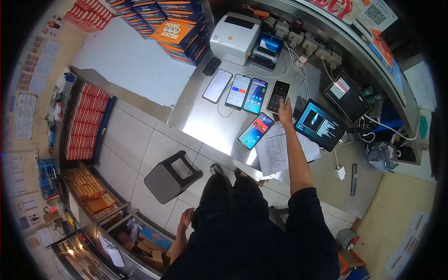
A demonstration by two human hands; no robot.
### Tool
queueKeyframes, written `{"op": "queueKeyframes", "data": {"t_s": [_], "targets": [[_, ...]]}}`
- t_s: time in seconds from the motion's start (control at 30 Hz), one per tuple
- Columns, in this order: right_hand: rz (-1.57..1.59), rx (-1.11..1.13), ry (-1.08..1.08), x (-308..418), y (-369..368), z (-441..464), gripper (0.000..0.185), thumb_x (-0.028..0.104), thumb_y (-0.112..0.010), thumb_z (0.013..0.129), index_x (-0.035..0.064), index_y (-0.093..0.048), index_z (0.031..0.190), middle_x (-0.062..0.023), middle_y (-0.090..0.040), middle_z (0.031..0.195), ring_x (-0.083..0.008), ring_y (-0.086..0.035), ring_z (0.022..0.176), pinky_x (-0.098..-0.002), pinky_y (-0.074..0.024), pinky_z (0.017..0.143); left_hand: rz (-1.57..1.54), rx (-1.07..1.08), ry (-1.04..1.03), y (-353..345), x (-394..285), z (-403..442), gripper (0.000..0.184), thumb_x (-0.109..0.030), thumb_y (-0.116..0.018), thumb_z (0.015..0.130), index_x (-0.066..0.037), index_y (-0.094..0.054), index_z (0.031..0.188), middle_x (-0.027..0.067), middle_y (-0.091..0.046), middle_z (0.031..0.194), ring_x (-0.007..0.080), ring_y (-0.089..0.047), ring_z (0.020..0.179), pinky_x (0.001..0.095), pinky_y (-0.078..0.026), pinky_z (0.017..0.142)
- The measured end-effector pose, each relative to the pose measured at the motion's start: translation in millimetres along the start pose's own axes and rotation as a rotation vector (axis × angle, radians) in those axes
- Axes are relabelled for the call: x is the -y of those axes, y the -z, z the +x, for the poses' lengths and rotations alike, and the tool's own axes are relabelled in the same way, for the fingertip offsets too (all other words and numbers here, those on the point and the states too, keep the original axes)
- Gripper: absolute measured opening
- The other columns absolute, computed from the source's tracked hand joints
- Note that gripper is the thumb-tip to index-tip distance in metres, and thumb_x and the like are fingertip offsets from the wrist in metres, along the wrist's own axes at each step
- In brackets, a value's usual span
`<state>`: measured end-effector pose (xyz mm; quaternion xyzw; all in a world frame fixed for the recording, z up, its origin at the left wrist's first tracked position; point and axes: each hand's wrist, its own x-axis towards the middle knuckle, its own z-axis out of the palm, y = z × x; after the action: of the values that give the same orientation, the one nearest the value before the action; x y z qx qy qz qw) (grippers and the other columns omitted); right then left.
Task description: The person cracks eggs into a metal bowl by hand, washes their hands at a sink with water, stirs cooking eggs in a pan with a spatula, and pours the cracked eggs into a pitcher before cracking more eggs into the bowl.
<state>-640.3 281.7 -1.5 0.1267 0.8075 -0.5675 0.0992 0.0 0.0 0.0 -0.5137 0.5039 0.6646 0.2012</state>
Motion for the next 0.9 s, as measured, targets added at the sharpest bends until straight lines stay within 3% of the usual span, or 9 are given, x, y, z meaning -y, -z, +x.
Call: {"op": "queueKeyframes", "data": {"t_s": [0.07,0.3,0.37,0.47,0.53,0.67,0.7,0.77,0.9], "targets": [[-0.408,0.0,0.171,-15,7,-6,0.061,0.036,-0.054,0.098,-0.0018,-0.038,0.144,-0.028,-0.048,0.137,-0.0381,-0.044,0.13,-0.0464,-0.0358,0.105,0.233,0.059,-0.266,-1,9,-5,0.037,-0.023,-0.051,0.1,0.002,-0.058,0.126,0.0115,-0.065,0.114,0.0185,-0.062,0.102,0.0307,-0.048,0.091],[-0.308,-0.107,0.53,-38,46,-198,0.047,0.025,-0.048,0.103,-0.004,-0.042,0.14,-0.0233,-0.052,0.135,-0.0333,-0.05,0.126,-0.0379,-0.0377,0.106,0.431,0.244,-0.325,44,11,68,0.029,-0.018,-0.054,0.097,0.003,-0.064,0.115,0.0129,-0.065,0.114,0.0197,-0.065,0.095,0.0303,-0.05,0.086],[-0.212,-0.105,0.257,-64,63,-297,0.044,0.024,-0.048,0.103,-0.0035,-0.044,0.138,-0.0223,-0.056,0.13,-0.0299,-0.054,0.122,-0.0363,-0.0389,0.104,0.289,0.648,-0.227,95,37,136,0.03,-0.018,-0.058,0.094,0.001,-0.064,0.115,0.0121,-0.066,0.114,0.0237,-0.067,0.089,0.0361,-0.054,0.078],[-0.08,-0.14,-0.327,-203,113,-519,0.045,0.035,-0.048,0.103,0.0041,-0.048,0.136,-0.0117,-0.064,0.107,-0.0207,-0.061,0.094,-0.0329,-0.0492,0.084,1.096,0.635,-0.306,119,-37,194,0.023,-0.021,-0.061,0.092,-0.002,-0.066,0.102,0.0102,-0.068,0.097,0.0237,-0.067,0.077,0.0394,-0.053,0.065],[0.322,-0.504,-0.856,-314,115,-672,0.045,0.04,-0.047,0.102,0.0073,-0.052,0.133,-0.0095,-0.066,0.104,-0.0154,-0.062,0.091,-0.0322,-0.0524,0.073,1.367,0.567,-0.276,86,-103,214,0.02,-0.023,-0.06,0.092,-0.004,-0.065,0.098,0.0091,-0.067,0.09,0.0198,-0.064,0.071,0.0354,-0.05,0.06],[0.503,-1.583,-1.095,-387,46,-957,0.027,0.024,-0.048,0.1,0.0032,-0.053,0.116,-0.0072,-0.061,0.077,-0.0151,-0.058,0.063,-0.0305,-0.05,0.055,1.211,0.68,-0.348,-46,-134,241,0.019,-0.026,-0.058,0.094,-0.008,-0.063,0.097,0.0064,-0.066,0.081,0.0135,-0.059,0.06,0.0279,-0.045,0.051],[0.282,-1.623,-1.0,-443,-14,-1037,0.024,0.026,-0.049,0.1,0.0043,-0.052,0.11,-0.0035,-0.056,0.072,-0.0135,-0.054,0.062,-0.0298,-0.0478,0.055,1.028,0.801,-0.422,-76,-119,231,0.021,-0.027,-0.057,0.094,-0.009,-0.063,0.102,0.0054,-0.067,0.083,0.0131,-0.058,0.059,0.0263,-0.044,0.05],[0.321,-1.831,-0.873,-363,-55,-1063,0.023,0.028,-0.05,0.1,0.0055,-0.052,0.1,-0.0012,-0.053,0.065,-0.012,-0.05,0.056,-0.0296,-0.0462,0.052,1.145,0.763,-0.246,-170,-89,178,0.027,-0.029,-0.056,0.096,-0.009,-0.061,0.113,0.0044,-0.068,0.087,0.0129,-0.06,0.065,0.0254,-0.045,0.054],[0.373,-1.149,-1.114,-371,-165,-1100,0.024,0.03,-0.058,0.094,0.0093,-0.065,0.106,-0.0052,-0.065,0.081,-0.0144,-0.062,0.067,-0.0291,-0.0514,0.062,1.485,0.986,-0.272,-308,21,88,0.032,-0.032,-0.055,0.097,-0.009,-0.058,0.119,0.005,-0.069,0.099,0.0125,-0.062,0.083,0.0297,-0.047,0.071]]}}
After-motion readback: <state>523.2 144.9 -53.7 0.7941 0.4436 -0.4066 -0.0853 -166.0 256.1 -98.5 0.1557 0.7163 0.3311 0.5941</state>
